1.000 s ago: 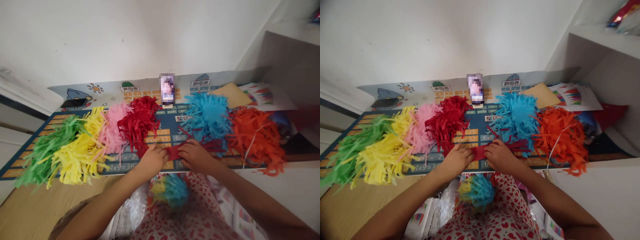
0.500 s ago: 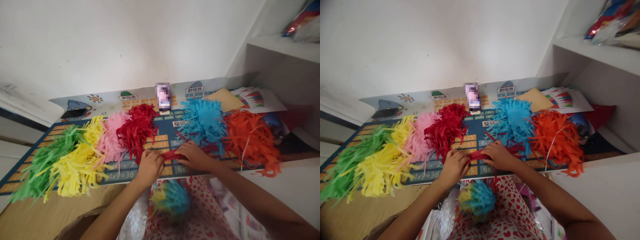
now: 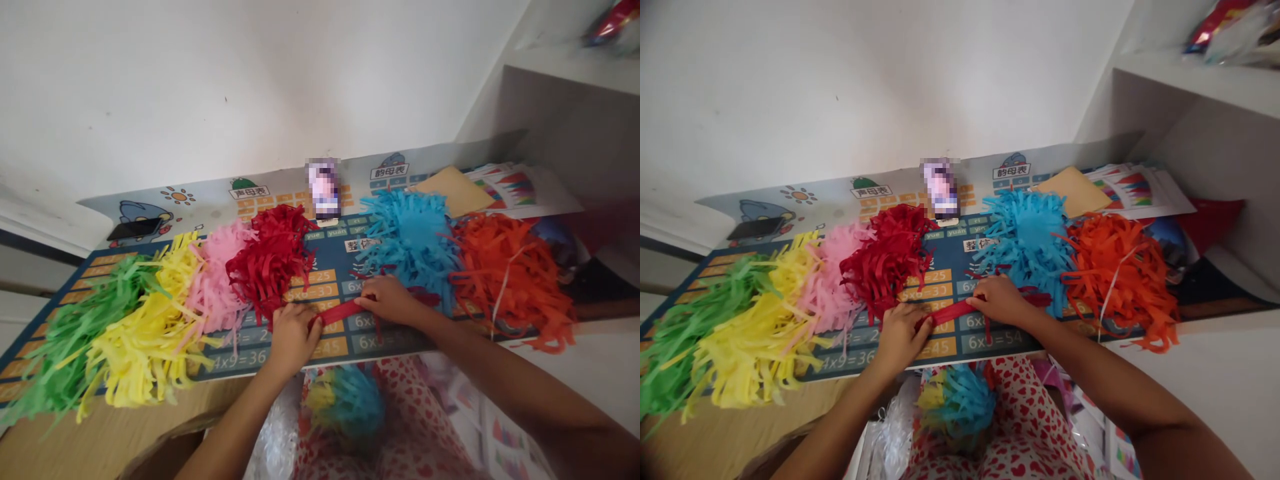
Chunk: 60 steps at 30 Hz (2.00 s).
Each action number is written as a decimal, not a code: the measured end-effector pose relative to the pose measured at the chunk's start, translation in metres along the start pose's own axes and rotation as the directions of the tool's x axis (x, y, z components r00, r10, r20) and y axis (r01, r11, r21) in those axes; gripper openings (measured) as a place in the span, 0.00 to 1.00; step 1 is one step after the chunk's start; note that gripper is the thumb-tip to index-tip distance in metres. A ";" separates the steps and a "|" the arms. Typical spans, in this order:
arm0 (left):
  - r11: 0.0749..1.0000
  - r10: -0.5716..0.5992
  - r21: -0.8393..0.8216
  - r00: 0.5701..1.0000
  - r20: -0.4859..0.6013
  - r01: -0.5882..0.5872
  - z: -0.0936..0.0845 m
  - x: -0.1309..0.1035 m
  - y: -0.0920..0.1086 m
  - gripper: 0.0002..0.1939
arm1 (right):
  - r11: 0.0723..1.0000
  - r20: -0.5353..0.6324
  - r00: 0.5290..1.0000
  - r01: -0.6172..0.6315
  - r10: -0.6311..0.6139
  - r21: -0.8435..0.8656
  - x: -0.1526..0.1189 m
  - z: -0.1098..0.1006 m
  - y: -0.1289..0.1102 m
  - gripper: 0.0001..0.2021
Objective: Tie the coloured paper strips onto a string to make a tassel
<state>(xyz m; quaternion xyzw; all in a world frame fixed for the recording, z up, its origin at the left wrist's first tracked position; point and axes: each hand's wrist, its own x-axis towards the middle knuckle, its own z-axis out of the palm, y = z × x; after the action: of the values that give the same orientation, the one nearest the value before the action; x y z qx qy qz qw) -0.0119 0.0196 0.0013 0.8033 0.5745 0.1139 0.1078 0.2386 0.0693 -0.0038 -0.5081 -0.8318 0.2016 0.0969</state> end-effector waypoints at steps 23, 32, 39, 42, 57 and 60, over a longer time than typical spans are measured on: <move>0.826 0.511 0.215 0.853 0.104 -0.521 -0.003 0.000 0.009 0.14 | 0.867 -0.091 0.890 0.405 -0.446 -0.289 -0.014 0.003 -0.014 0.07; 0.904 0.376 0.229 0.927 -0.022 -0.361 0.003 0.009 0.023 0.11 | 0.931 -0.014 0.946 0.314 -0.322 -0.188 0.005 -0.003 -0.018 0.08; 0.916 0.357 0.237 0.928 -0.109 -0.325 0.008 0.007 0.014 0.10 | 0.898 -0.075 0.925 0.340 -0.373 -0.281 -0.004 0.003 -0.028 0.07; 0.925 0.341 0.221 0.933 -0.117 -0.310 0.004 -0.001 0.006 0.10 | 0.929 -0.085 0.946 0.288 -0.314 -0.234 -0.009 0.009 -0.012 0.09; 0.998 0.059 0.018 0.998 -0.016 -0.059 0.000 0.004 -0.012 0.12 | 0.991 -0.118 0.986 0.122 -0.116 0.047 -0.004 0.008 0.011 0.08; 0.999 0.031 0.028 0.999 0.036 -0.032 -0.005 0.010 -0.009 0.11 | 0.993 -0.105 0.989 0.113 -0.108 0.043 -0.003 0.008 0.010 0.07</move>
<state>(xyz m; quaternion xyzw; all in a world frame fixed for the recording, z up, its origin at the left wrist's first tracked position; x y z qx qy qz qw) -0.0181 0.0322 0.0040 0.8155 0.5615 0.0931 0.1046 0.2452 0.0692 -0.0147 -0.4681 -0.8475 0.1899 0.1629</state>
